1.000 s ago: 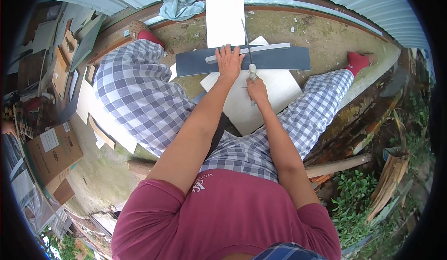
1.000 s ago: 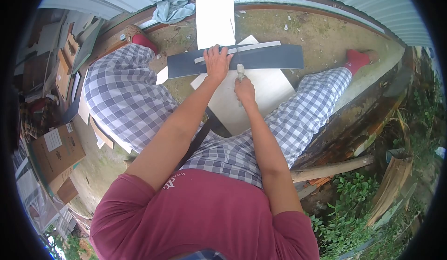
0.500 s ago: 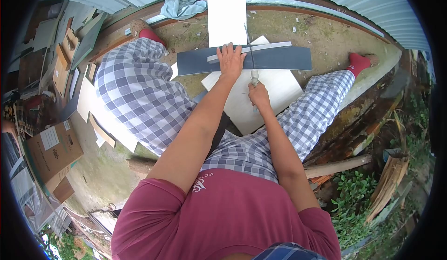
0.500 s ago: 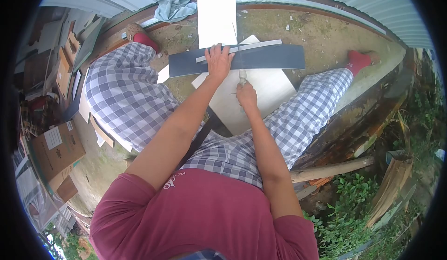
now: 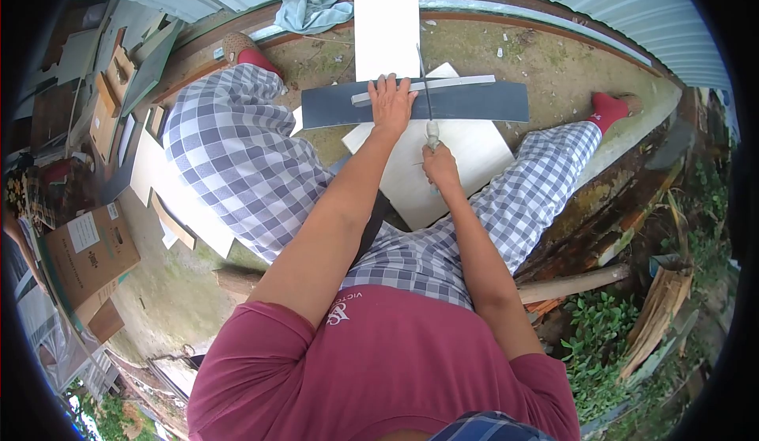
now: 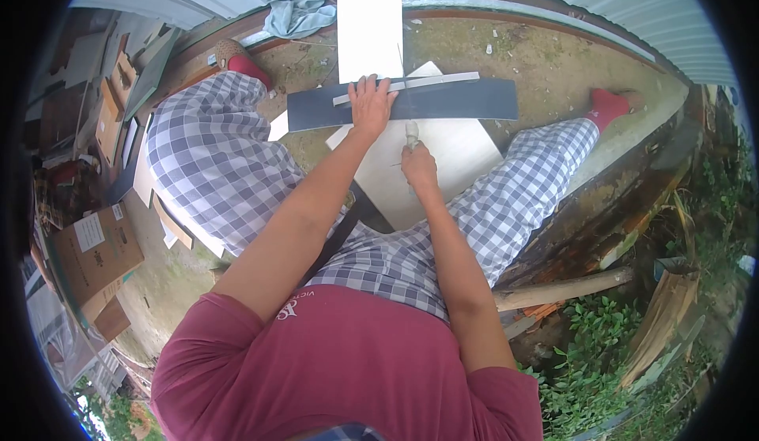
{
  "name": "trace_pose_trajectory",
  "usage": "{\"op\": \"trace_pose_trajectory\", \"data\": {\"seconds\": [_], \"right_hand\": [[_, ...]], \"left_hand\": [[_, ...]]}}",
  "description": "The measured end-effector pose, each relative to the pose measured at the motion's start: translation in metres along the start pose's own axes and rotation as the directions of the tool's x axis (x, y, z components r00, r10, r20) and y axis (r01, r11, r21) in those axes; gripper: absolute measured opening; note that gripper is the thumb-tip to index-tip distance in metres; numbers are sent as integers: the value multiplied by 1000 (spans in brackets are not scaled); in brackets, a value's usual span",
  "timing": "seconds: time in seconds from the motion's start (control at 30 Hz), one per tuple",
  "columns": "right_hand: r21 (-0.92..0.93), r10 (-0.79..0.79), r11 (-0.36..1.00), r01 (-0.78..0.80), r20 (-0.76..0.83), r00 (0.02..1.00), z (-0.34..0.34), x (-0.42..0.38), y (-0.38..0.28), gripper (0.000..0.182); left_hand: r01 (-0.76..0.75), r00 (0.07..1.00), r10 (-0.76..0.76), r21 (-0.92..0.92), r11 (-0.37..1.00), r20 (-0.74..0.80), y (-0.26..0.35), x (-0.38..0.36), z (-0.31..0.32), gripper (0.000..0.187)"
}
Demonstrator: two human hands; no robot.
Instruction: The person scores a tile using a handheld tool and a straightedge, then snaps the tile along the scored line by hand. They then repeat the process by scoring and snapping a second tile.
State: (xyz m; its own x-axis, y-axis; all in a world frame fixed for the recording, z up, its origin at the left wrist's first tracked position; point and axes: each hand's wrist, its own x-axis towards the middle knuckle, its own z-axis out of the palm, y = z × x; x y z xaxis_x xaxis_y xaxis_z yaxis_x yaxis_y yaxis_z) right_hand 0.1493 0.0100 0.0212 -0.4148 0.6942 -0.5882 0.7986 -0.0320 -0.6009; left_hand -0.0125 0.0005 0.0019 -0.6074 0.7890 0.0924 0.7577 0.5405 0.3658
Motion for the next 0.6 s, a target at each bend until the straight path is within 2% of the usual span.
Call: {"op": "trace_pose_trajectory", "data": {"seconds": [0.13, 0.27, 0.37, 0.53, 0.6], "right_hand": [[64, 105, 992, -112, 110, 988, -14, -11, -19, 33], [75, 112, 990, -120, 108, 988, -16, 8, -21, 33], [104, 71, 991, -84, 123, 990, -16, 27, -29, 34], [-17, 72, 997, -71, 63, 995, -19, 9, -30, 34], [-83, 20, 996, -18, 29, 999, 3, -6, 19, 33]], "left_hand": [[-9, 1000, 9, -17, 1000, 7, 0, 0, -2, 36], [-7, 1000, 8, -22, 1000, 24, 0, 0, -3, 35], [-80, 996, 80, -6, 997, -34, -3, -4, 1, 32], [-48, 998, 48, 2, 999, -37, -2, -4, 2, 31], [-33, 999, 33, 3, 999, -10, 0, -3, 0, 32]]}}
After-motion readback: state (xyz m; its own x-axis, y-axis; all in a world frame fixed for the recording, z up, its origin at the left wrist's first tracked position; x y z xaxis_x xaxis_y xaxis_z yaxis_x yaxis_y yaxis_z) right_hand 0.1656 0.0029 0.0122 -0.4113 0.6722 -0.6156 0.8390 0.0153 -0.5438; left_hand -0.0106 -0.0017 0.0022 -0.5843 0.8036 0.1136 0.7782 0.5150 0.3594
